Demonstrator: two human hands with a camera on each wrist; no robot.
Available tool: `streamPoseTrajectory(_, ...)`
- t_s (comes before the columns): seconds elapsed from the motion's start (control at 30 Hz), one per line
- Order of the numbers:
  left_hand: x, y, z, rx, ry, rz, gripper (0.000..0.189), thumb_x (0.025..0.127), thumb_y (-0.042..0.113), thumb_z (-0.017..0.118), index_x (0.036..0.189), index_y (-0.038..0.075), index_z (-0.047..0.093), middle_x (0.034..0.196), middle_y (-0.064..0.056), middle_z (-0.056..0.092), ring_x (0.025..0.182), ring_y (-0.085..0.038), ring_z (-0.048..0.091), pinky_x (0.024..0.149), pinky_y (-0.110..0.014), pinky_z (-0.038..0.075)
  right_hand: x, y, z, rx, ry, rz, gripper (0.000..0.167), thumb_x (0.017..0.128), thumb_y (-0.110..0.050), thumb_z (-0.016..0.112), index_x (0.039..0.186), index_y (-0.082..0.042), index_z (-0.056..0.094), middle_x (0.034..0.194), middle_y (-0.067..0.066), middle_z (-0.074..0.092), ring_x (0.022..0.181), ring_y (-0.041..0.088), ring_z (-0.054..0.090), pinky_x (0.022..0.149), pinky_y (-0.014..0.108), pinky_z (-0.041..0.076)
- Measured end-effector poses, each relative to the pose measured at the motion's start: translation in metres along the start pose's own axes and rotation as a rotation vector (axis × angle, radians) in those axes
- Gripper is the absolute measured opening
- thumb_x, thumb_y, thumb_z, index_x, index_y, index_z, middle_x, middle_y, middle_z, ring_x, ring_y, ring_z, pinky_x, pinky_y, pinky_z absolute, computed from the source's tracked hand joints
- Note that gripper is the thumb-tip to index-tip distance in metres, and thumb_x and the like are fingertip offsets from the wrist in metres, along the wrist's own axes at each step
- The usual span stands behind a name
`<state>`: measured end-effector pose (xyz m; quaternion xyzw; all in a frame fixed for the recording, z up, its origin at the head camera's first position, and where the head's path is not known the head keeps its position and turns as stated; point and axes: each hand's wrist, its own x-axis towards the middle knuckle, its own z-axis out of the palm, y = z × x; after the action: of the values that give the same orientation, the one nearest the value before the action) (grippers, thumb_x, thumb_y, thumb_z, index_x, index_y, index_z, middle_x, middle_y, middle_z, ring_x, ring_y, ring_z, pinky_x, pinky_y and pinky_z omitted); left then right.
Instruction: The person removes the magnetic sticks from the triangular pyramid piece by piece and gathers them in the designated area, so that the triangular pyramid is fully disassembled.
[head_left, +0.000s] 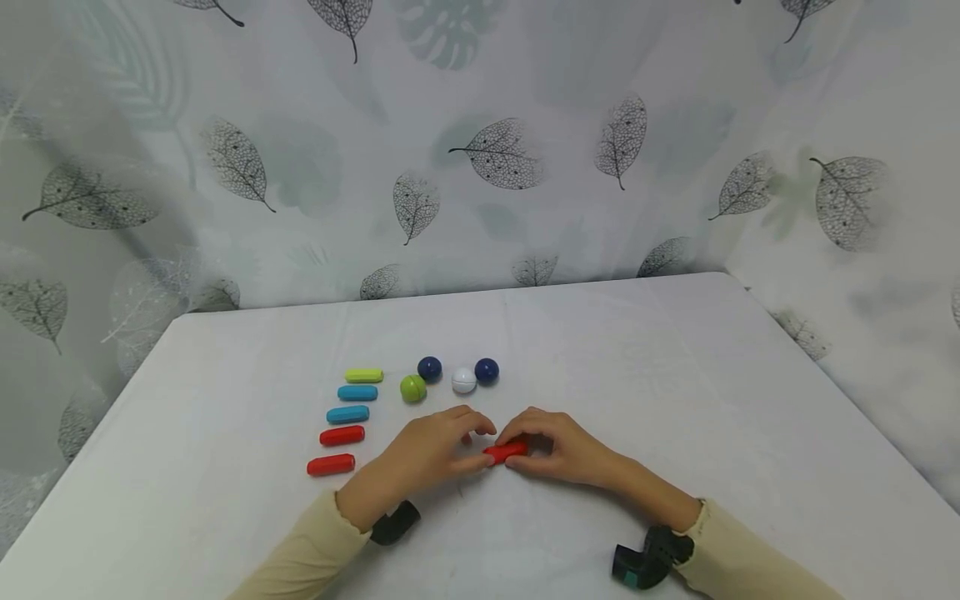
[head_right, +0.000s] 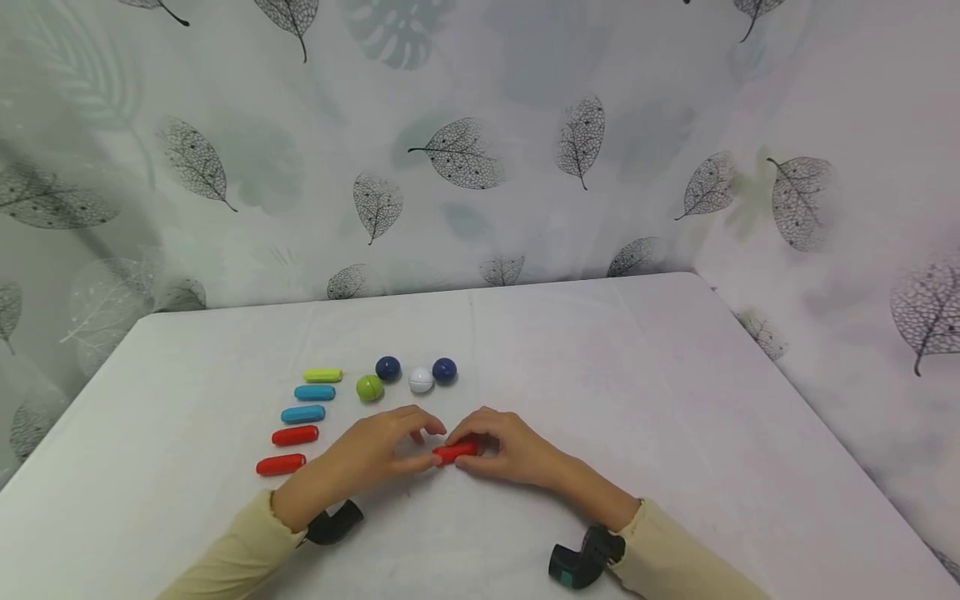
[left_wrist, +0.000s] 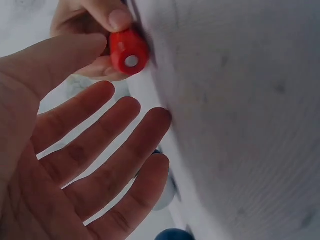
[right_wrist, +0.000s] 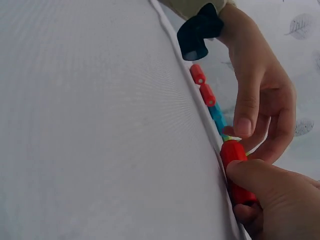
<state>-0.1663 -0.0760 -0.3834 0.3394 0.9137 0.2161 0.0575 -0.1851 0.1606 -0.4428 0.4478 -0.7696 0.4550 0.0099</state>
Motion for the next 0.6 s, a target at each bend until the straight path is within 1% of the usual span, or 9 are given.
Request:
streamPoseTrajectory(0.1,0.001,0.000,0.003,0.013,-0.014,0.008,0.033,0.087,0.032,0.075,0.113,0.014,0.066,0.102,0.002,0.066,0.089,-0.013,0.062,0.076,-0.026,0.054,0.000,0.000,0.000,0.028,-0.004,-0.008,0.024,0.087,-0.008,0.073,0.110,-0.014,0.069,0.103,0.000,0.070,0.086,0.011,0.058,0.072,0.024,0.052)
streamPoseTrajectory(0.2,0.001,0.000,0.005,0.027,-0.007,0.021,0.033,0.086,0.033,0.076,0.111,0.013,0.068,0.099,0.003,0.066,0.088,-0.013,0.062,0.076,-0.026,0.053,0.001,-0.002,0.000,0.057,-0.006,-0.012,0.024,0.088,-0.008,0.072,0.111,-0.012,0.068,0.102,0.003,0.069,0.082,0.012,0.058,0.069,0.024,0.052)
streamPoseTrajectory(0.33,0.002,0.002,0.006,0.032,-0.003,0.028,0.031,0.086,0.031,0.076,0.109,0.012,0.070,0.096,0.004,0.067,0.087,-0.012,0.063,0.076,-0.025,0.053,0.007,-0.022,-0.003,0.087,0.004,-0.026,0.025,0.083,0.003,0.073,0.105,-0.004,0.067,0.097,0.009,0.068,0.076,0.018,0.058,0.065,0.028,0.052)
streamPoseTrajectory(0.43,0.003,0.003,0.006,0.021,-0.011,0.022,0.027,0.086,0.028,0.076,0.108,0.012,0.071,0.094,0.005,0.068,0.085,-0.011,0.064,0.076,-0.024,0.053,0.009,-0.029,-0.003,0.129,0.011,-0.019,0.026,0.078,0.013,0.073,0.100,0.002,0.064,0.092,0.014,0.067,0.074,0.023,0.057,0.064,0.031,0.052)
streamPoseTrajectory(0.6,0.003,0.003,0.007,0.004,-0.024,0.005,0.024,0.086,0.020,0.076,0.108,0.012,0.071,0.097,0.003,0.069,0.086,-0.011,0.064,0.079,-0.025,0.054,0.004,-0.010,0.003,0.171,-0.002,0.005,0.027,0.080,0.008,0.074,0.102,-0.003,0.063,0.094,0.010,0.067,0.076,0.021,0.059,0.066,0.028,0.053)
